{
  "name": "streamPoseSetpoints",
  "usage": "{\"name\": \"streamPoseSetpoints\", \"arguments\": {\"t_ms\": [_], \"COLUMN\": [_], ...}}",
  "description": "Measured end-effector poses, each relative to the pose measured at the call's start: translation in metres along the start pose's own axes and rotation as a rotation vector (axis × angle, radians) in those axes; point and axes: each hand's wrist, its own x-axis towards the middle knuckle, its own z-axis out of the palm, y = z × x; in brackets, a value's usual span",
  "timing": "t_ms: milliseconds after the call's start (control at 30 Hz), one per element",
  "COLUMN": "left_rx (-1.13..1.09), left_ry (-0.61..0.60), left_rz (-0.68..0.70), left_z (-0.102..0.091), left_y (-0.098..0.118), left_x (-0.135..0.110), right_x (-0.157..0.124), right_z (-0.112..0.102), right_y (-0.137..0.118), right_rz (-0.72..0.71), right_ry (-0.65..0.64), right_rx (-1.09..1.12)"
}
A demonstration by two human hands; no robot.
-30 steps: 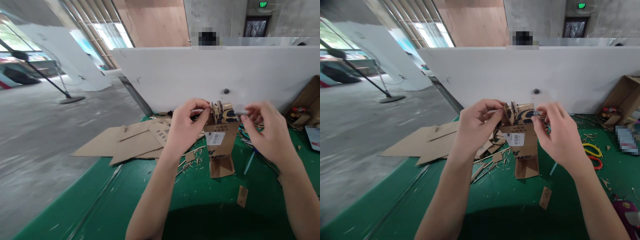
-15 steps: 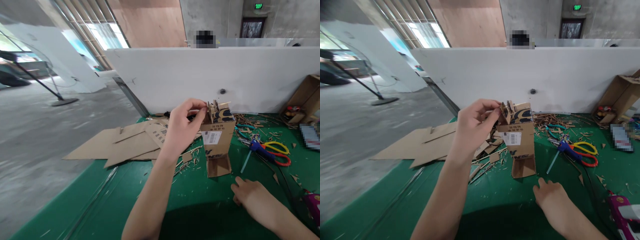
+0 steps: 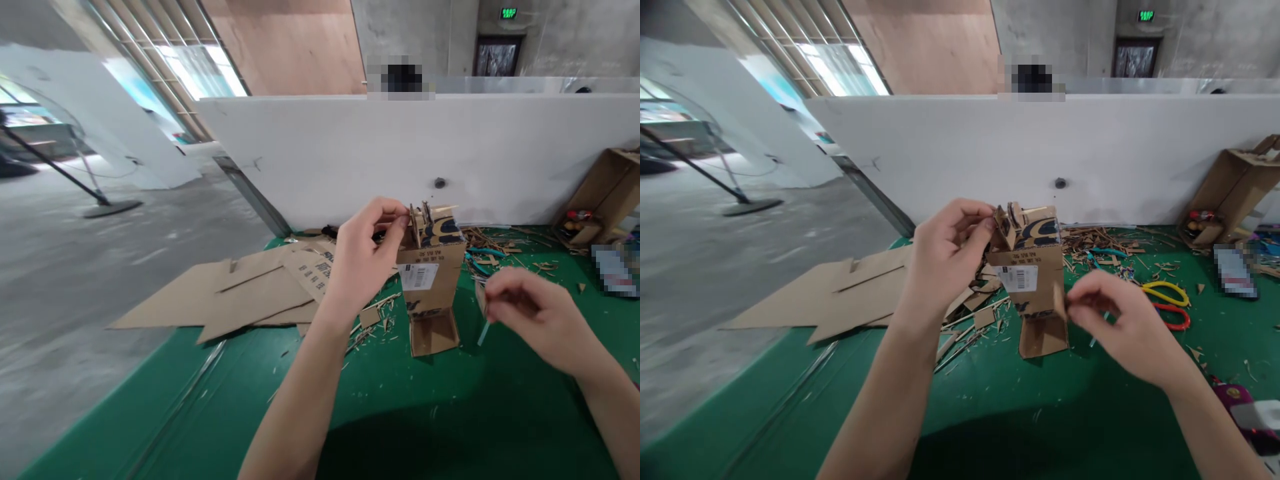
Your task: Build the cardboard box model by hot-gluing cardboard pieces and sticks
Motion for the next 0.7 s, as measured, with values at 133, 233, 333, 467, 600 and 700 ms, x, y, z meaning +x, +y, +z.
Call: {"name": "streamPoseSetpoints", "arguments": {"t_ms": [133,233,333,467,600,700], "left_rx": [0.018,0.01,0.014,0.002,-0.006,0.003], "left_ry": [0.007,0.004,-0.013,-0.017,-0.004,-0.005], "left_rz": [0.0,-0.003,-0.024,-0.033,-0.022,-0.025], "left_z": [-0.001,-0.002,-0.004,-0.005,-0.006,-0.006], "left_y": [-0.001,-0.001,-0.001,-0.001,0.001,0.004], "left_x": [-0.001,0.0,0.0,0.0,0.0,0.0], "right_x": [0.032,0.055,0.072,0.082,0.083,0.083], "right_z": [0.009,0.016,0.021,0.026,0.031,0.033], "right_y": [0.017,0.026,0.03,0.035,0.038,0.035], "right_rz": [-0.03,-0.056,-0.109,-0.12,-0.066,-0.019], "right_ry": [0.369,0.477,0.493,0.405,0.38,0.363], "right_rx": [0.27,0.338,0.334,0.326,0.395,0.439]}}
